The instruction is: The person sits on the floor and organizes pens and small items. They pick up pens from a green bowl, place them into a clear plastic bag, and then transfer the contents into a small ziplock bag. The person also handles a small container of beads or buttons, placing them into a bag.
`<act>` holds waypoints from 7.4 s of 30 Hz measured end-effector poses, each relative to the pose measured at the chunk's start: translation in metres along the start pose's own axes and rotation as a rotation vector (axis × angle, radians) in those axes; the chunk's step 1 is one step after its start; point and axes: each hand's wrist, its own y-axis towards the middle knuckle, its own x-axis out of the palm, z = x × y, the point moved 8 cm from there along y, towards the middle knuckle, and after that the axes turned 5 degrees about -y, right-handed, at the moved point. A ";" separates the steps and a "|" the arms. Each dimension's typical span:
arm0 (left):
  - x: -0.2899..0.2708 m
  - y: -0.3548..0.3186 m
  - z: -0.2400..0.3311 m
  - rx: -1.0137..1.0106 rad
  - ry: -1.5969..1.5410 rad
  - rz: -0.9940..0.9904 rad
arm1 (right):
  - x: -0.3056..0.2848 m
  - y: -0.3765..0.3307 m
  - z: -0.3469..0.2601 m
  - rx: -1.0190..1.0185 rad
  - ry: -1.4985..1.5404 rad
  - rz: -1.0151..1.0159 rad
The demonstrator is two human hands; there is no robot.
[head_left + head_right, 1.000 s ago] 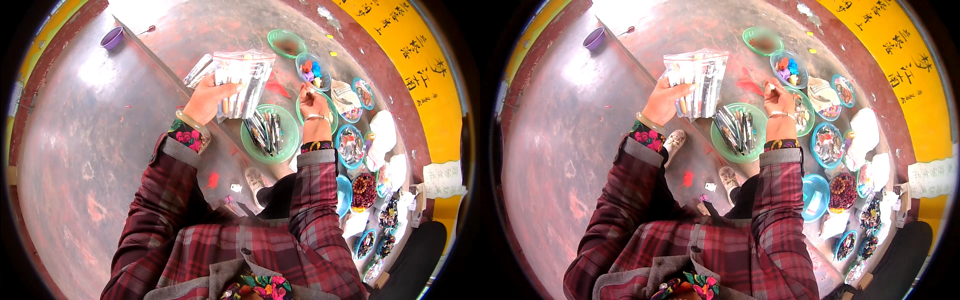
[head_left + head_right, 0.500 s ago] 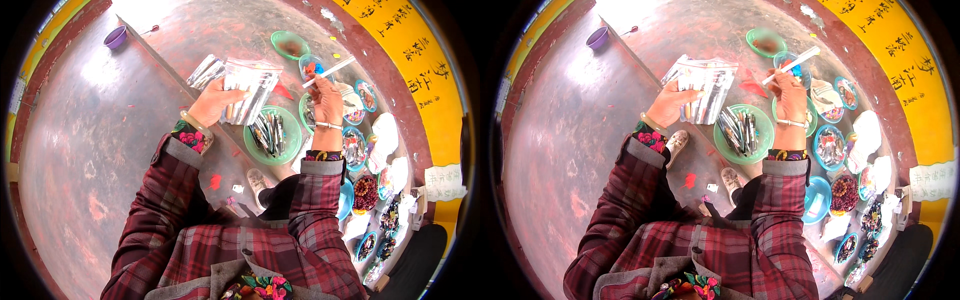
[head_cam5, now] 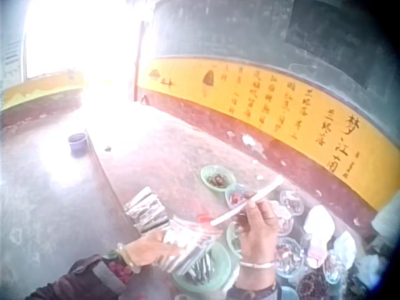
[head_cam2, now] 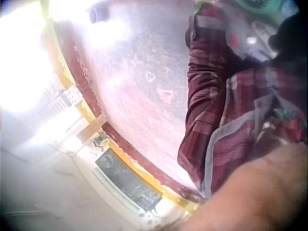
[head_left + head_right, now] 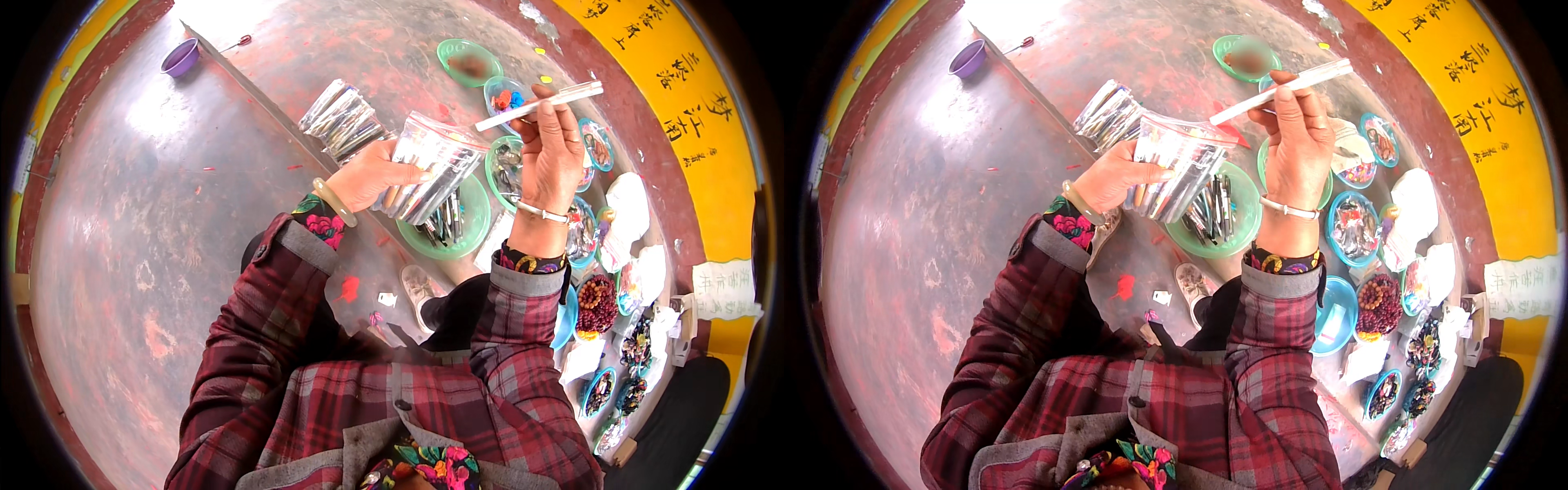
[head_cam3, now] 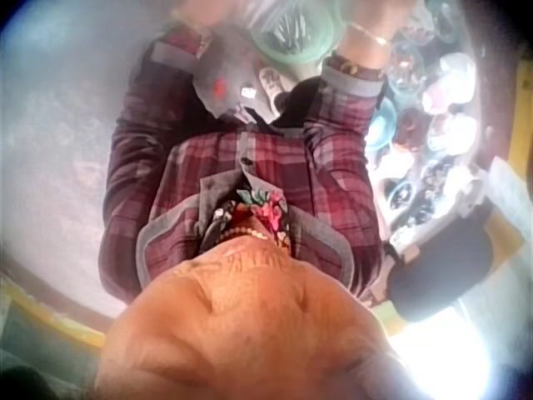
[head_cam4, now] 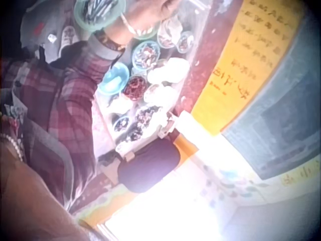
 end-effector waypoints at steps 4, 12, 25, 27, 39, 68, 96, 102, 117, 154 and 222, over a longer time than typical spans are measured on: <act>-0.002 0.001 -0.006 -0.057 0.056 0.008 | 0.014 -0.003 -0.003 -0.029 -0.093 -0.033; -0.002 0.001 -0.007 -0.056 0.060 0.000 | 0.011 -0.003 -0.005 -0.054 -0.260 -0.052; 0.006 0.001 -0.009 -0.095 0.052 -0.041 | 0.009 0.000 0.011 0.017 -0.266 -0.144; 0.007 0.001 -0.008 -0.093 0.057 -0.047 | 0.012 0.000 0.013 0.040 -0.264 -0.153; 0.005 0.002 -0.009 -0.064 -0.017 -0.056 | 0.003 0.004 0.022 0.051 -0.167 -0.184; 0.009 -0.005 0.003 -0.060 -0.115 -0.021 | 0.019 -0.007 0.053 0.192 -0.330 -0.283; -0.015 -0.002 0.014 0.108 -0.166 0.097 | 0.028 -0.012 0.049 -0.095 -0.537 -0.233; -0.028 -0.007 0.042 0.263 -0.194 0.171 | -0.043 0.007 0.140 0.298 -0.462 -0.068; -0.042 -0.010 0.047 0.311 -0.263 0.185 | -0.016 -0.099 0.307 0.404 -1.565 -0.797; -0.053 0.007 0.006 0.242 -0.503 0.288 | 0.056 -0.038 0.083 -0.153 -1.547 -0.282; -0.009 -0.003 0.012 0.001 -0.144 0.039 | 0.022 -0.016 0.059 0.033 -0.365 -0.163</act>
